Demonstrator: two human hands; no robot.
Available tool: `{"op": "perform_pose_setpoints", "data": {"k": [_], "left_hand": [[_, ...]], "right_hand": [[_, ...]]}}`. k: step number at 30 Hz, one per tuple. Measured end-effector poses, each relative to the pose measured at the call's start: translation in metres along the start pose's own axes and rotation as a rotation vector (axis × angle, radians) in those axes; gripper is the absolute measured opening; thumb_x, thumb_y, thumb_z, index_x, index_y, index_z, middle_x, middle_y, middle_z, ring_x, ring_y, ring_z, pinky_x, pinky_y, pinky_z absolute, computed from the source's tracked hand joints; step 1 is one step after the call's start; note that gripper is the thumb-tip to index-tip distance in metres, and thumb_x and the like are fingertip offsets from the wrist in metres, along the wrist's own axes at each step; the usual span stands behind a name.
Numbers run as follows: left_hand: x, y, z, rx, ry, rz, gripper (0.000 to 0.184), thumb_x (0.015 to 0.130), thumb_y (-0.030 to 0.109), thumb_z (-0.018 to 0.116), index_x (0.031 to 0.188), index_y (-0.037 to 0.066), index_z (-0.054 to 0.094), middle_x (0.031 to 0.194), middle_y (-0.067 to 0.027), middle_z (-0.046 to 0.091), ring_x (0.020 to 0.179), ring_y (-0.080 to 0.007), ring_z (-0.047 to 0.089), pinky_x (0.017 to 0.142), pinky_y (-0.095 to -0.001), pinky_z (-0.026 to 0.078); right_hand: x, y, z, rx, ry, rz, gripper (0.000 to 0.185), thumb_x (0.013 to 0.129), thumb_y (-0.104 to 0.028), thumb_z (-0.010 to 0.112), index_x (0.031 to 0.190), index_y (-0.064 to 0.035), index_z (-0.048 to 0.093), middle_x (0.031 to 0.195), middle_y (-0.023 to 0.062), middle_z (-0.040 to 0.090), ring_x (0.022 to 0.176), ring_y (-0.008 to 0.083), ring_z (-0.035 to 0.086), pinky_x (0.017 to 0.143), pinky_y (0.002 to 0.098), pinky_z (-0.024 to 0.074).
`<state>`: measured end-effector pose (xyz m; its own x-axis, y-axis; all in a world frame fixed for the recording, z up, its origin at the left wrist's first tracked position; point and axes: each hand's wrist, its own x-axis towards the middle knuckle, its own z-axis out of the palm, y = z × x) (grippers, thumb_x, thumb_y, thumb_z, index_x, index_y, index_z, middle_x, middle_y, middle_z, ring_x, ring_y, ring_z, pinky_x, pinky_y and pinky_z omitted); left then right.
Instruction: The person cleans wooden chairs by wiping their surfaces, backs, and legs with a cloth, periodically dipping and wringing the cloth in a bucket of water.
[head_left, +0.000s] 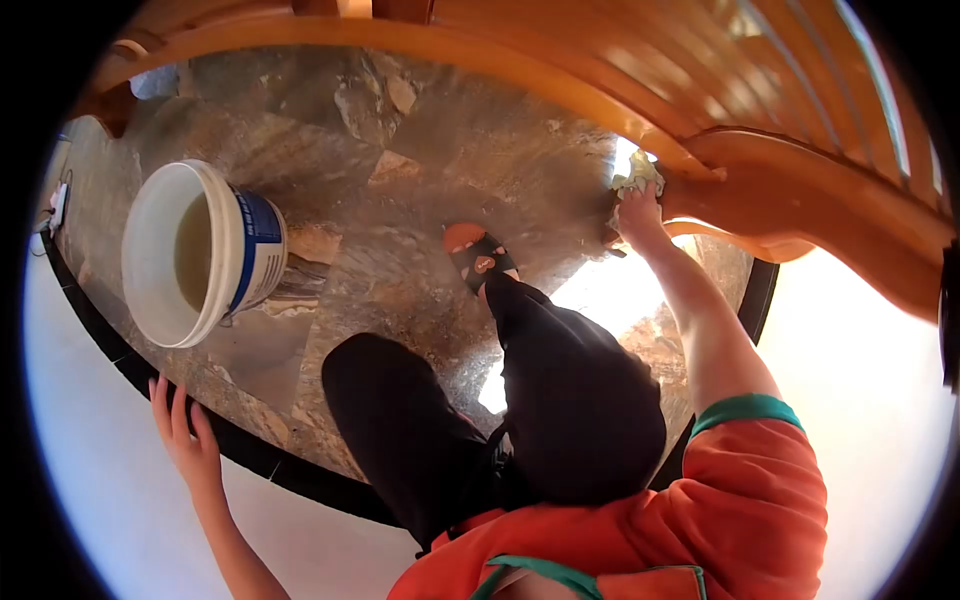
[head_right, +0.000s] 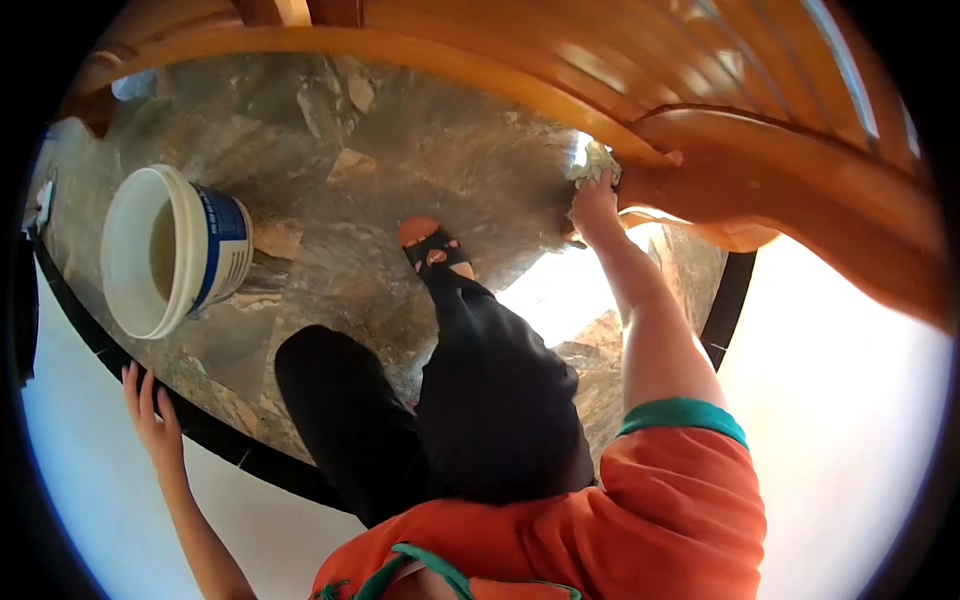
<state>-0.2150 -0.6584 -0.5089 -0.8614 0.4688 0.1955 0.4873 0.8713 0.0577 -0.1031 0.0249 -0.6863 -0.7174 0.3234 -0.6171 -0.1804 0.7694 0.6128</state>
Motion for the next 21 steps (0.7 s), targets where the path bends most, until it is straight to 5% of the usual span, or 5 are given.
{"op": "perform_pose_setpoints", "data": {"k": [3,8,13,16,21], "left_hand": [[-0.046,-0.008,0.023,-0.028,-0.052,-0.207,0.028,0.084,0.000,0.050,0.111,0.001,0.055,0.129,-0.0166,0.044,0.123,-0.0365,0.038,0.100,-0.0427,0.032],[-0.028,0.025,0.074,-0.071,-0.105,-0.080,0.029,0.081,-0.002,0.052,0.109,0.002,0.057,0.127,-0.0150,0.046,0.122,-0.0345,0.039,0.099,-0.0423,0.033],[0.008,0.055,0.080,-0.099,-0.118,-0.042,0.028,0.081,-0.004,0.052,0.107,0.002,0.058,0.127,-0.0139,0.047,0.123,-0.0329,0.039,0.099,-0.0414,0.034],[0.016,0.054,0.079,-0.119,-0.117,-0.062,0.027,0.081,-0.004,0.052,0.107,0.002,0.058,0.127,-0.0135,0.047,0.123,-0.0321,0.039,0.099,-0.0407,0.034],[0.021,0.053,0.085,-0.128,-0.121,-0.031,0.027,0.081,-0.005,0.052,0.106,0.001,0.058,0.126,-0.0135,0.048,0.122,-0.0318,0.040,0.099,-0.0404,0.035]], "right_hand": [[0.023,-0.054,0.043,0.194,0.061,0.151,0.030,0.082,-0.020,0.049,0.107,-0.0063,0.061,0.105,0.0082,0.057,0.106,0.0248,0.050,0.099,0.0610,0.0149],[0.013,-0.038,0.006,0.060,-0.248,-0.145,0.032,0.086,-0.024,0.044,0.110,-0.0083,0.059,0.119,0.0141,0.049,0.116,0.0306,0.042,0.098,0.0508,0.0284],[0.063,0.046,0.013,0.239,0.084,0.179,0.035,0.081,-0.030,0.053,0.104,-0.0069,0.063,0.116,0.0107,0.054,0.111,0.0273,0.046,0.093,0.0567,0.0294],[0.104,0.055,0.055,0.260,-0.042,0.232,0.040,0.079,-0.032,0.055,0.109,-0.0054,0.061,0.122,0.0097,0.050,0.114,0.0269,0.044,0.094,0.0579,0.0251],[0.037,0.024,-0.036,0.056,-0.158,0.136,0.036,0.080,-0.023,0.053,0.110,-0.0052,0.061,0.118,0.0107,0.054,0.117,0.0259,0.040,0.093,0.0566,0.0251]]}}
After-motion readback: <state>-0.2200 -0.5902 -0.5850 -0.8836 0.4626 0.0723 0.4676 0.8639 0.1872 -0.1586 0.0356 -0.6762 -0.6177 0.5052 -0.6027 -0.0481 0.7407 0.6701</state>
